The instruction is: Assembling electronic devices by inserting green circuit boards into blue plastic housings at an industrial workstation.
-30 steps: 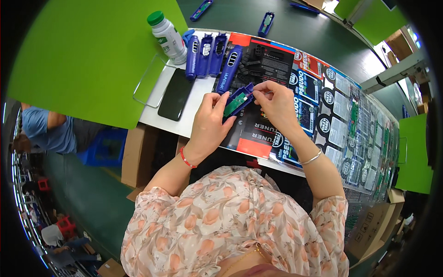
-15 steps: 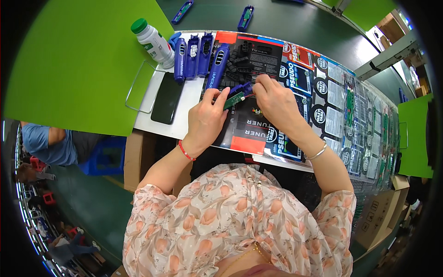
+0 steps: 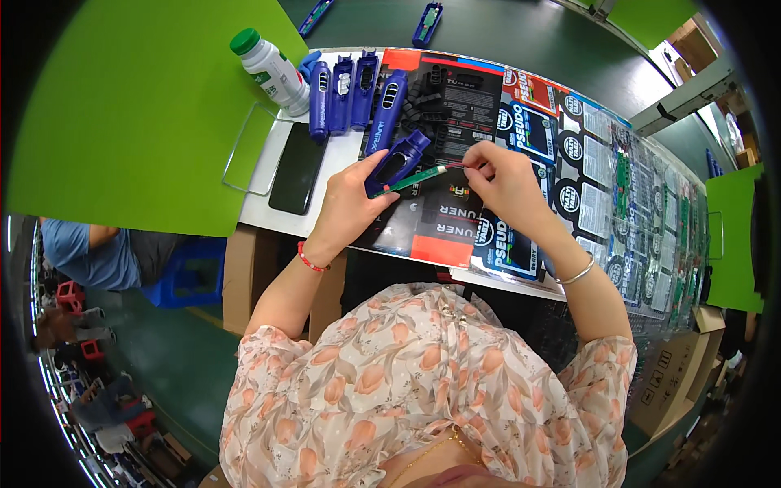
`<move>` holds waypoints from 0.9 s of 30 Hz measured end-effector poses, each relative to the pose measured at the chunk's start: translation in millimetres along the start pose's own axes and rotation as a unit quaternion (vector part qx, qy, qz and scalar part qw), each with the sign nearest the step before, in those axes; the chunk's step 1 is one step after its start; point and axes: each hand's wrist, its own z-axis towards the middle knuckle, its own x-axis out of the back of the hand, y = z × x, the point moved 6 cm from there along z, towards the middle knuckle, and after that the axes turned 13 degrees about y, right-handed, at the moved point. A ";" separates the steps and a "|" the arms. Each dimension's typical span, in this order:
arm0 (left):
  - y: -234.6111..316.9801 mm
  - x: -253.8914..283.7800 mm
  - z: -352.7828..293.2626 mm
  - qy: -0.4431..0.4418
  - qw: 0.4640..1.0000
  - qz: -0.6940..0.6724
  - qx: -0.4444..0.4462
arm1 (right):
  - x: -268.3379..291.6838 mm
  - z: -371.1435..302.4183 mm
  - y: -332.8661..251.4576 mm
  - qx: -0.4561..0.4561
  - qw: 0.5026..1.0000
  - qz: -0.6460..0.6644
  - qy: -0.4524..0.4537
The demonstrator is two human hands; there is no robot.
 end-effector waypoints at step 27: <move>12.5 -65.9 -7.4 -0.046 0.695 -0.615 0.371 | 6.9 11.7 -2.0 -0.256 0.926 0.230 0.156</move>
